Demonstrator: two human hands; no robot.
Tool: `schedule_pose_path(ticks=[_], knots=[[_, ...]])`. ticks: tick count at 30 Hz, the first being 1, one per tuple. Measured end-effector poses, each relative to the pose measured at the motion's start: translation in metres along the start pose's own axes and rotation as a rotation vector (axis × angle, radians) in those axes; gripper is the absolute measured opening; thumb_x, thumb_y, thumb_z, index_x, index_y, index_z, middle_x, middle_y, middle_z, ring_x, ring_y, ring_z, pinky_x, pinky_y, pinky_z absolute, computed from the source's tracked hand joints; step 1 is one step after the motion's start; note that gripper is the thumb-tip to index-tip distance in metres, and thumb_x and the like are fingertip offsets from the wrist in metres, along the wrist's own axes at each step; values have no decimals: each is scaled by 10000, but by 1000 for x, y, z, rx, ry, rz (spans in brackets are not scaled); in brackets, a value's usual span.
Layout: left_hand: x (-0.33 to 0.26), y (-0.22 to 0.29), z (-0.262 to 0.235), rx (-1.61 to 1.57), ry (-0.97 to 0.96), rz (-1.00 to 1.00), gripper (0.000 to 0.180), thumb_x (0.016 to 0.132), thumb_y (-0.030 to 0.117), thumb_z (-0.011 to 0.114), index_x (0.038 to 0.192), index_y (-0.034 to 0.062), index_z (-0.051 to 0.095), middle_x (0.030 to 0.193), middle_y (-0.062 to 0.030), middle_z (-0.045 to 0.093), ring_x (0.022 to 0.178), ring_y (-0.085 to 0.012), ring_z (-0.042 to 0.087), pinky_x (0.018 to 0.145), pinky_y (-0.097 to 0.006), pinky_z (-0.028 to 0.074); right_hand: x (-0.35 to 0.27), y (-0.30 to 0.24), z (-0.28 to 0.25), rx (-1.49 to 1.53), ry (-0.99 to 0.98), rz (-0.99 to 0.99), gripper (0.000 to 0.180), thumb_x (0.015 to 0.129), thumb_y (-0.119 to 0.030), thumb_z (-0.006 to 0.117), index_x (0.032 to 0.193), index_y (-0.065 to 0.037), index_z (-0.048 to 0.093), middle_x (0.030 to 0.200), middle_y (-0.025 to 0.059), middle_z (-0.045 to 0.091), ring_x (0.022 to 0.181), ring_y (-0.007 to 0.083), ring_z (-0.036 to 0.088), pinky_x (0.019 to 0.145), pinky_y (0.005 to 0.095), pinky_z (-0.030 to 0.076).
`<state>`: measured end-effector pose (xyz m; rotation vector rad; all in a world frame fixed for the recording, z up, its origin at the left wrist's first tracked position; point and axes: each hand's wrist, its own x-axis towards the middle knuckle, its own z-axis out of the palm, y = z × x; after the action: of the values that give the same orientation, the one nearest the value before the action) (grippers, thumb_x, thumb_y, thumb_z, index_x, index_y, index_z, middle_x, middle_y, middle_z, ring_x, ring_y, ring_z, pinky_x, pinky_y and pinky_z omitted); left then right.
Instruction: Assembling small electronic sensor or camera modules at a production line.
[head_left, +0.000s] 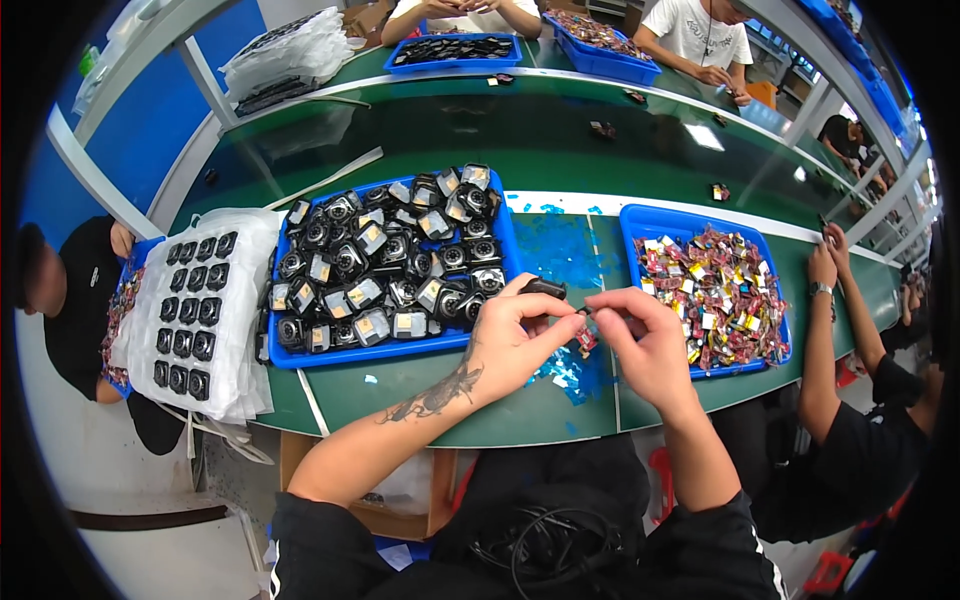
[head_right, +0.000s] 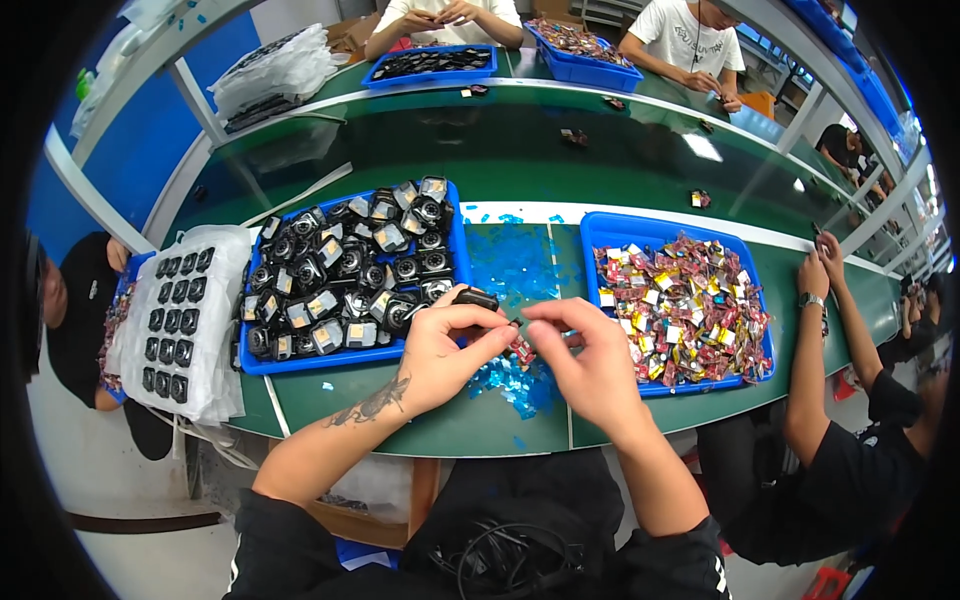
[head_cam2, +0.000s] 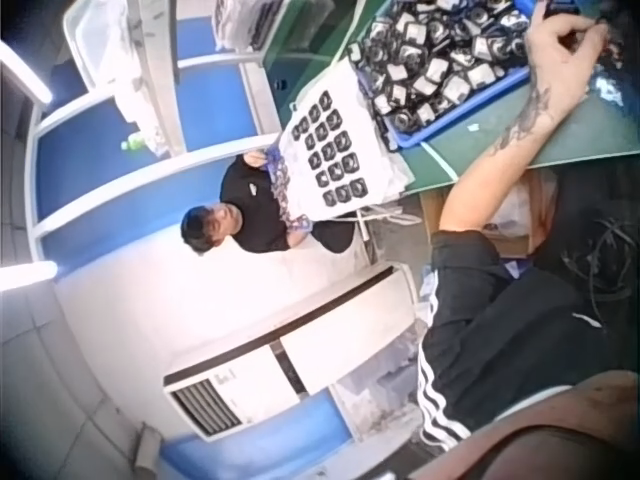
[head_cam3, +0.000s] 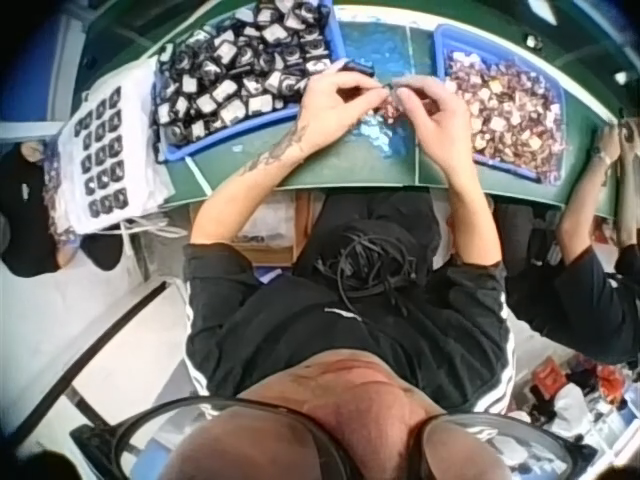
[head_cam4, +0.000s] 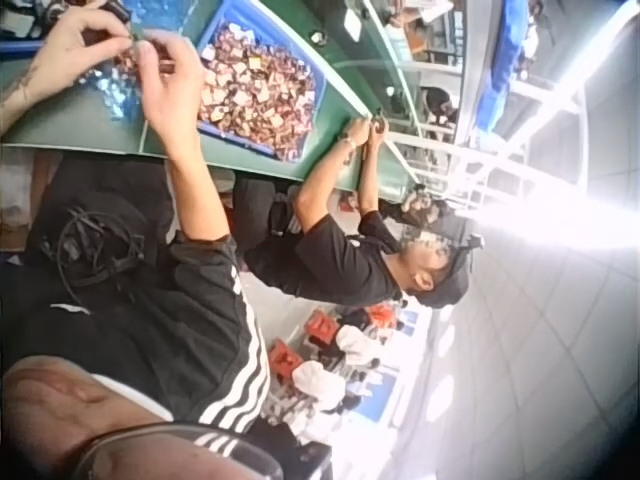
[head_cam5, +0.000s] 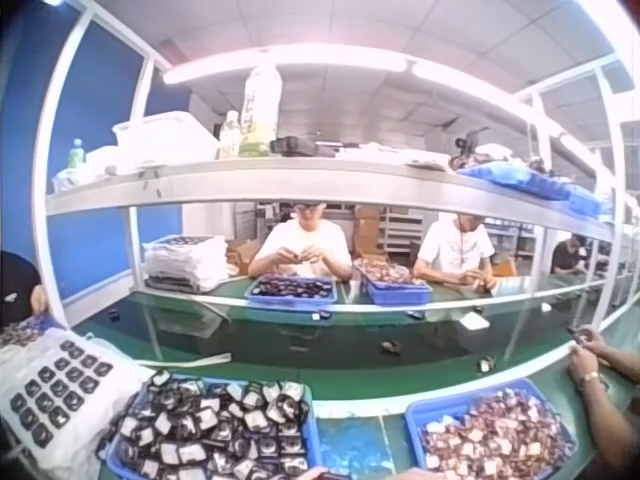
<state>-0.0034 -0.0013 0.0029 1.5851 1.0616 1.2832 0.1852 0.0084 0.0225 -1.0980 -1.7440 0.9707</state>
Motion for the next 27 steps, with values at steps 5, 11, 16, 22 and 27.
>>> schedule_pose_path(ticks=[5, 11, 16, 22, 27], knots=[[3, 0, 1, -199, -45, -49, 180, 905, 87, 625, 1061, 9, 670, 981, -44, 572, 750, -66, 554, 651, -222, 462, 4, -8, 12, 161, 68, -108, 160, 862, 16, 636, 1020, 13, 665, 890, 79, 640, 758, 136, 631, 674, 250, 528], [6, 3, -3, -452, -7, -148, 289, 942, 15, 491, 1222, 31, 423, 1058, -72, 593, 811, -78, 529, 751, -224, 444, 0, -12, -3, 242, 124, -9, 110, 877, 0, 619, 973, 6, 673, 852, 70, 659, 770, 124, 620, 720, 254, 502], [9, -10, -11, -44, -69, 59, 217, 918, -16, 530, 1117, 23, 606, 905, 5, 588, 742, -67, 561, 690, -204, 459, 3, -18, -3, -211, -70, -242, 145, 811, -19, 674, 953, -46, 688, 926, 109, 620, 888, 246, 619, 745, 331, 498], [4, 15, -5, -501, -35, -200, 416, 870, -8, 654, 1250, -18, 486, 965, -82, 644, 849, -100, 614, 765, -216, 500, -4, -10, 11, 52, 57, -95, 115, 876, -16, 638, 988, 3, 651, 938, 103, 642, 798, 183, 650, 710, 299, 533], [4, 0, 2, -293, 41, 207, 338, 896, 11, 633, 1222, -62, 579, 1022, -116, 643, 889, -138, 626, 806, -246, 520, -6, -8, 20, 541, -1, 129, 120, 915, -10, 600, 1010, 37, 656, 998, 78, 616, 874, 128, 622, 751, 239, 523]])
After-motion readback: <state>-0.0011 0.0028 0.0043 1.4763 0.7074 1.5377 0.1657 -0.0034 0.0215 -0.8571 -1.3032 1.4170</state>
